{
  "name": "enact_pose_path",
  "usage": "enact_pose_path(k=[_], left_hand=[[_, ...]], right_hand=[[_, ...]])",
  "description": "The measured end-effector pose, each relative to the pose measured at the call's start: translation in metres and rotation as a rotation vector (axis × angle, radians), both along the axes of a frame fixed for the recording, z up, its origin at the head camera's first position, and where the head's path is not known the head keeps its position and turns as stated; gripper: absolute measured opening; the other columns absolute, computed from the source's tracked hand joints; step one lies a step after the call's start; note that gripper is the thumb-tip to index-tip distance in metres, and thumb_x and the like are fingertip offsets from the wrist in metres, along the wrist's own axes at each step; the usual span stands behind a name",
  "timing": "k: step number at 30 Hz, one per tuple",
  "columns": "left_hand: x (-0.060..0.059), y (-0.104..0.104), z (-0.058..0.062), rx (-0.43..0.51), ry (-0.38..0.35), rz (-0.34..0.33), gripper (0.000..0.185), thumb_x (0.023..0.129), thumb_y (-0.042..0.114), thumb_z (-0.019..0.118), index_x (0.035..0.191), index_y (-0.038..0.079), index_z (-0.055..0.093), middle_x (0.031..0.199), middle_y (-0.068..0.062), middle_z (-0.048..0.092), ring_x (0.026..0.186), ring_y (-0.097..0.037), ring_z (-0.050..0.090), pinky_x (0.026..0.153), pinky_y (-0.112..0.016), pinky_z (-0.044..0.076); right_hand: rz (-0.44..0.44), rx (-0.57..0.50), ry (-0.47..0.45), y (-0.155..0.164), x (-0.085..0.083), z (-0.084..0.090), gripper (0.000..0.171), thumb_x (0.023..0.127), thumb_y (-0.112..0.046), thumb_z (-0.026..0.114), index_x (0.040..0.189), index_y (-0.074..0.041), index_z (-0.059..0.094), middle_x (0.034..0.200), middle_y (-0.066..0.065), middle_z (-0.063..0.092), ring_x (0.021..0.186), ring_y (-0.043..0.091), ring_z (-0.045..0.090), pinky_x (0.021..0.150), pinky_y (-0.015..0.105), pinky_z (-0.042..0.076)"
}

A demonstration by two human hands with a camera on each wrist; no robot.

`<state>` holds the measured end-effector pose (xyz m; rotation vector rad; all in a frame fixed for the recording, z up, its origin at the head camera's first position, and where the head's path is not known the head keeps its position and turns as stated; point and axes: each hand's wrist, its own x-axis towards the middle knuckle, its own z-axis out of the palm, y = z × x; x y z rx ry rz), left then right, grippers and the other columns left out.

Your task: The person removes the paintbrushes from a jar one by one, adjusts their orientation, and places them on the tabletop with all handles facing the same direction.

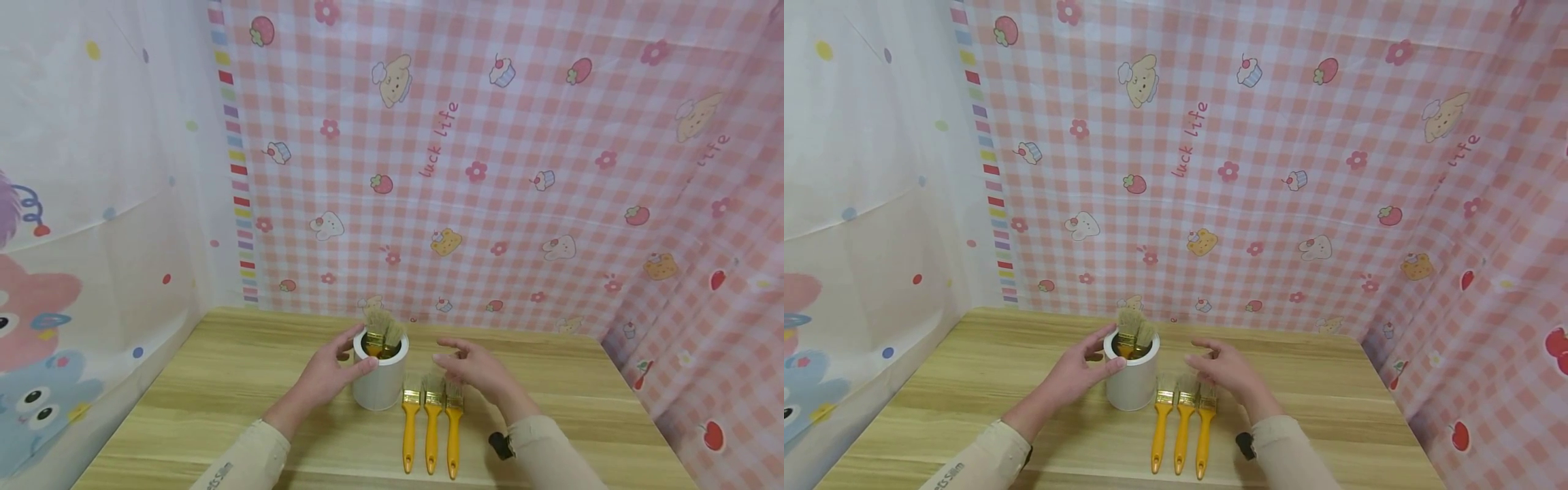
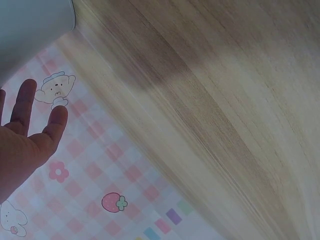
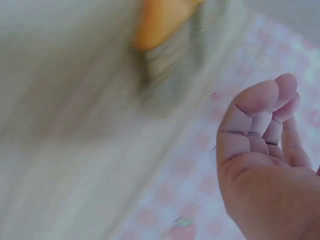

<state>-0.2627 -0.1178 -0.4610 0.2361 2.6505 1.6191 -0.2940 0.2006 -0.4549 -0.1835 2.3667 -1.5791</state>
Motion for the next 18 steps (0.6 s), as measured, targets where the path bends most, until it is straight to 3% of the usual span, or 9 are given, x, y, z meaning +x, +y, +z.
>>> enact_pose_path(k=[3, 5, 9, 18], left_hand=[[0.000, 0.000, 0.000, -0.002, 0.004, -0.002, 0.077, 0.096, 0.050, 0.079, 0.164, 0.036, 0.044, 0.158, -0.016, 0.058, 0.138, -0.046, 0.059, 0.110, -0.067, 0.050], [0.000, 0.000, 0.001, -0.003, 0.007, -0.005, 0.077, 0.096, 0.049, 0.079, 0.164, 0.035, 0.044, 0.157, -0.017, 0.058, 0.137, -0.047, 0.059, 0.110, -0.067, 0.051], [0.001, 0.001, 0.001, -0.003, 0.007, -0.010, 0.077, 0.097, 0.048, 0.078, 0.164, 0.033, 0.043, 0.157, -0.018, 0.058, 0.137, -0.049, 0.058, 0.109, -0.068, 0.051], [0.001, 0.001, 0.001, 0.000, 0.010, -0.007, 0.077, 0.097, 0.048, 0.078, 0.164, 0.033, 0.043, 0.156, -0.018, 0.059, 0.137, -0.047, 0.058, 0.108, -0.067, 0.051]], right_hand=[[0.020, -0.048, -0.002, -0.019, -0.002, 0.010, 0.063, 0.103, -0.040, 0.073, 0.157, -0.015, 0.054, 0.130, 0.022, 0.066, 0.112, 0.034, 0.068, 0.098, 0.049, 0.060], [0.032, -0.085, -0.008, -0.031, -0.003, 0.015, 0.060, 0.103, -0.040, 0.073, 0.157, -0.017, 0.056, 0.134, 0.020, 0.065, 0.118, 0.037, 0.065, 0.102, 0.050, 0.058], [0.039, -0.121, -0.007, -0.050, -0.003, 0.023, 0.058, 0.101, -0.040, 0.075, 0.154, -0.021, 0.059, 0.134, 0.015, 0.067, 0.119, 0.036, 0.064, 0.100, 0.048, 0.059], [-0.010, -0.129, 0.033, -0.069, 0.003, 0.027, 0.054, 0.099, -0.035, 0.079, 0.146, -0.013, 0.065, 0.131, 0.012, 0.068, 0.114, 0.029, 0.065, 0.096, 0.045, 0.059]])
